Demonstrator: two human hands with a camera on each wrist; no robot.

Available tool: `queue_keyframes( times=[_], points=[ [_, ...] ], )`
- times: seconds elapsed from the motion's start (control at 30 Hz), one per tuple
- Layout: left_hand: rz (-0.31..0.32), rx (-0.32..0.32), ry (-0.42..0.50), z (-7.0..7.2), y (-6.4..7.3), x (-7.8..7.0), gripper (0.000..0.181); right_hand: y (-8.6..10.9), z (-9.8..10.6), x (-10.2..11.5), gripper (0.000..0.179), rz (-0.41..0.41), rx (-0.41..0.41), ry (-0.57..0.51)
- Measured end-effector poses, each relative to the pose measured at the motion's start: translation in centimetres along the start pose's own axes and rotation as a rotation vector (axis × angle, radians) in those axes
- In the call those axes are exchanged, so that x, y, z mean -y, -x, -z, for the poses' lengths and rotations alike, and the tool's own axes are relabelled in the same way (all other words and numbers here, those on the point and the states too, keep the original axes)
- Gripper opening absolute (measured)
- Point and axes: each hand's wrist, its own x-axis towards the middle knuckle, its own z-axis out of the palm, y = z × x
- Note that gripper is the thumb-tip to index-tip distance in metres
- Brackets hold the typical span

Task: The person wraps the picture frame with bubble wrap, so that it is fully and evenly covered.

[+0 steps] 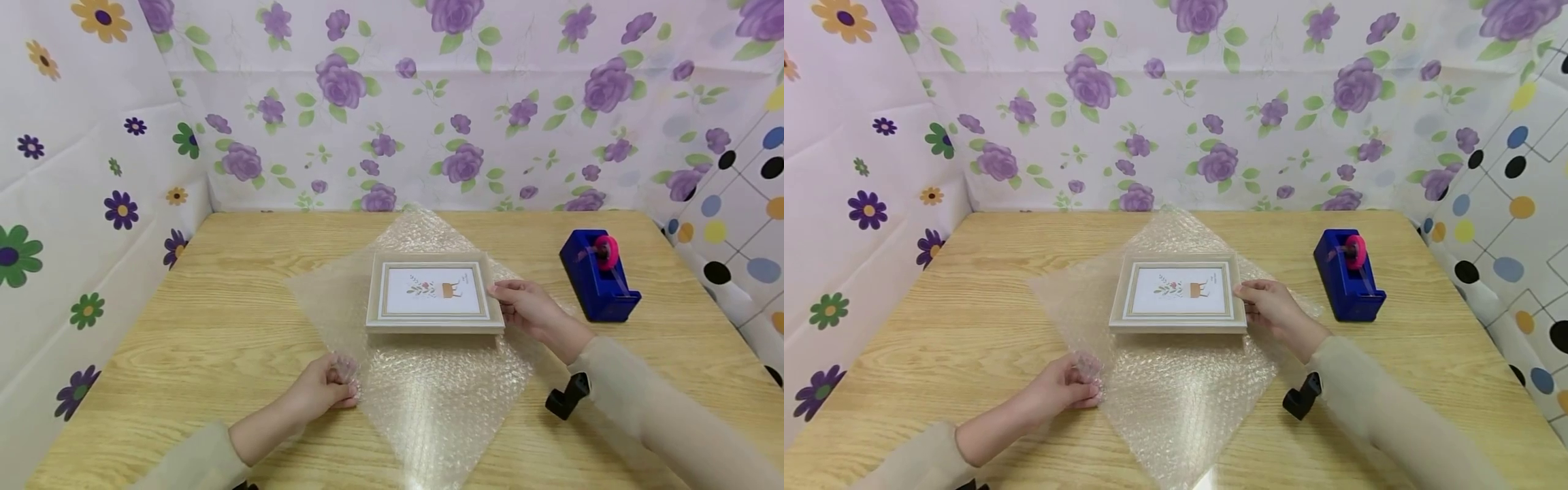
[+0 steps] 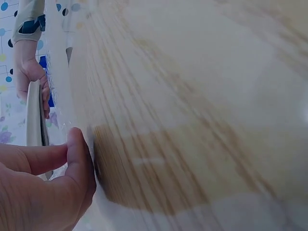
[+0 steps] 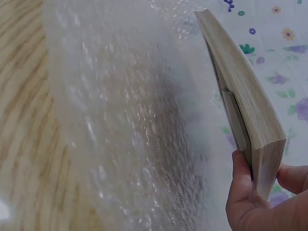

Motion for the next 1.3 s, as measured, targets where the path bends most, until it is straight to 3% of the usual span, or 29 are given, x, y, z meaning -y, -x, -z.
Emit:
queue_keyframes(
  times=[0.2,0.3,0.43,0.73,0.93,1.13,1.3],
  points=[
    [0.002,0.004,0.015,0.1,-0.2,0.4,0.036,-1.3,0.0,-1.1,0.019,-0.037,-0.034,0.018],
    [0.001,0.013,0.02,0.2,-0.4,0.4,0.035,-1.7,0.2,-1.6,0.026,-0.055,-0.046,0.019],
    [0.002,0.02,0.019,0.3,-0.4,0.4,0.034,-1.9,0.5,-2.1,0.037,-0.054,-0.045,0.038],
    [0.012,0.007,0.007,0.4,-0.3,0.3,0.033,-1.8,0.3,-2.0,0.023,-0.058,-0.037,0.086],
    [0.025,0.008,0.012,0.2,-0.3,0.5,0.033,-1.8,0.4,-2.4,0.034,-0.059,-0.043,0.127],
    [0.021,-0.001,0.014,0.0,-0.3,0.7,0.033,-1.8,0.9,-2.3,0.053,-0.042,-0.052,0.29],
    [0.029,-0.018,0.01,0.2,-0.4,0.6,0.032,-1.8,0.9,-1.5,0.057,-0.038,-0.037,0.421]
  ],
)
